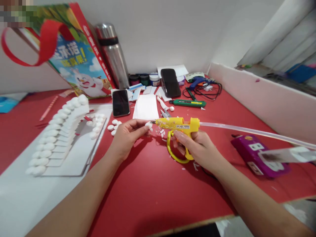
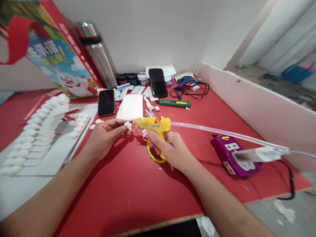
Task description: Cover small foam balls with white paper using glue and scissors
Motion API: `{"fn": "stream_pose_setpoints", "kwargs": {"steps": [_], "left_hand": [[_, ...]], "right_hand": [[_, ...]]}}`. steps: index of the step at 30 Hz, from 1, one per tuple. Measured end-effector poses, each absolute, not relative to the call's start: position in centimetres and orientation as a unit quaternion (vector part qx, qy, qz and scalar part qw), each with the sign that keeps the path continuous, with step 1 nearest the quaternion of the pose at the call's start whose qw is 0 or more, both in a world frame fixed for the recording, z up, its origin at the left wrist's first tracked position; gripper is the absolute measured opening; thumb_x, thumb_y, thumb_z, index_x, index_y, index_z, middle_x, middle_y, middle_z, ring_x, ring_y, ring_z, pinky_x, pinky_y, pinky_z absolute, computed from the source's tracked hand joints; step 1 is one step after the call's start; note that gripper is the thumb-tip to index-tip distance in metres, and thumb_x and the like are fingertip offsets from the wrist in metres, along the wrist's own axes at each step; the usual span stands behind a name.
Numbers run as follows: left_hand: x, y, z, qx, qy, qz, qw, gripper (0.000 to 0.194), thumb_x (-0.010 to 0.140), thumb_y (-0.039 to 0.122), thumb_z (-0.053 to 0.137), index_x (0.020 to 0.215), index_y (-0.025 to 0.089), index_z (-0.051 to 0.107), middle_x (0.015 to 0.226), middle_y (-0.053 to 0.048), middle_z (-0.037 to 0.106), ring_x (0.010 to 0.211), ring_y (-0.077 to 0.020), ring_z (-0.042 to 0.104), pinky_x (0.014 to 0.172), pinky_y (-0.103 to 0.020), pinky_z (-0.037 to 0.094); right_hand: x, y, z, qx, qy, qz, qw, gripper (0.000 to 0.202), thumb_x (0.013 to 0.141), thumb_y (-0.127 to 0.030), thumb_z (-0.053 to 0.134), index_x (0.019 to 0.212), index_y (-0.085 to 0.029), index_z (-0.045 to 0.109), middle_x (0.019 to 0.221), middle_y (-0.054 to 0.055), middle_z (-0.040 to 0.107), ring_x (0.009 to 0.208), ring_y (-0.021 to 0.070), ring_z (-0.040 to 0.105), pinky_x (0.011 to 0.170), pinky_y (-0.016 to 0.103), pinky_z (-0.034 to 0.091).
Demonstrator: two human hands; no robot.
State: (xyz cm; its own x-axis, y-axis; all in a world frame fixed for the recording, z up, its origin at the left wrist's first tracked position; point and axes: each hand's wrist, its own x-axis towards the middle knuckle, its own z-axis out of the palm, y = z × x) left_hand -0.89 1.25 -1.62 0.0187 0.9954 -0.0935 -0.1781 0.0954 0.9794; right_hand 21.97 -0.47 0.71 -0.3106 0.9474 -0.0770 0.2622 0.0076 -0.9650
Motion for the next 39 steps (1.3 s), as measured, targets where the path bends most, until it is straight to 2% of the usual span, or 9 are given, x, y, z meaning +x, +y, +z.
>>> {"fn": "stream_pose_setpoints", "kwargs": {"steps": [13, 18, 24, 30, 39], "left_hand": [[-1.04, 1.24, -1.61, 0.431, 0.461, 0.518, 0.577, 0.026, 0.077, 0.027, 0.085, 0.098, 0.014, 0.076, 0.078, -0.004, 0.074, 0.071, -0.0149, 0.071, 0.074, -0.030, 0.062], [-0.98, 1.25, -1.41, 0.419, 0.463, 0.521, 0.583, 0.028, 0.074, 0.027, 0.087, 0.096, 0.014, 0.076, 0.079, -0.005, 0.075, 0.070, -0.0153, 0.070, 0.072, -0.031, 0.061], [-0.94, 1.28, -1.02, 0.395, 0.461, 0.535, 0.587, 0.029, 0.070, 0.025, 0.089, 0.094, 0.014, 0.077, 0.080, -0.005, 0.076, 0.069, -0.0143, 0.071, 0.070, -0.028, 0.060], [-1.00, 1.38, -1.14, 0.391, 0.456, 0.537, 0.592, 0.027, 0.070, 0.023, 0.089, 0.093, 0.014, 0.078, 0.079, -0.004, 0.076, 0.068, -0.0135, 0.071, 0.070, -0.026, 0.060], [-1.03, 1.29, -1.28, 0.401, 0.461, 0.523, 0.595, 0.029, 0.070, 0.023, 0.088, 0.095, 0.014, 0.077, 0.079, -0.004, 0.076, 0.068, -0.0154, 0.072, 0.071, -0.030, 0.061]], "right_hand": [[22.06, -0.57, 0.57, -0.492, -0.658, 0.470, 0.322, 0.053, 0.098, -0.058, 0.050, 0.068, -0.016, 0.060, 0.056, 0.000, 0.053, 0.054, 0.0108, 0.049, 0.053, 0.025, 0.038], [22.07, -0.60, 0.46, -0.494, -0.663, 0.462, 0.321, 0.054, 0.099, -0.057, 0.049, 0.064, -0.017, 0.056, 0.057, 0.000, 0.054, 0.054, 0.0109, 0.049, 0.054, 0.026, 0.039], [22.09, -0.61, 0.51, -0.493, -0.669, 0.452, 0.324, 0.048, 0.099, -0.052, 0.049, 0.068, -0.017, 0.059, 0.057, 0.000, 0.057, 0.054, 0.0112, 0.052, 0.055, 0.025, 0.040], [22.09, -0.70, 0.58, -0.483, -0.685, 0.443, 0.319, 0.052, 0.100, -0.052, 0.048, 0.061, -0.018, 0.056, 0.059, 0.001, 0.057, 0.057, 0.0122, 0.053, 0.059, 0.026, 0.042], [21.99, -0.72, 0.52, -0.495, -0.681, 0.431, 0.324, 0.048, 0.098, -0.056, 0.049, 0.073, -0.017, 0.064, 0.058, 0.002, 0.057, 0.055, 0.0134, 0.053, 0.055, 0.026, 0.043]]}}
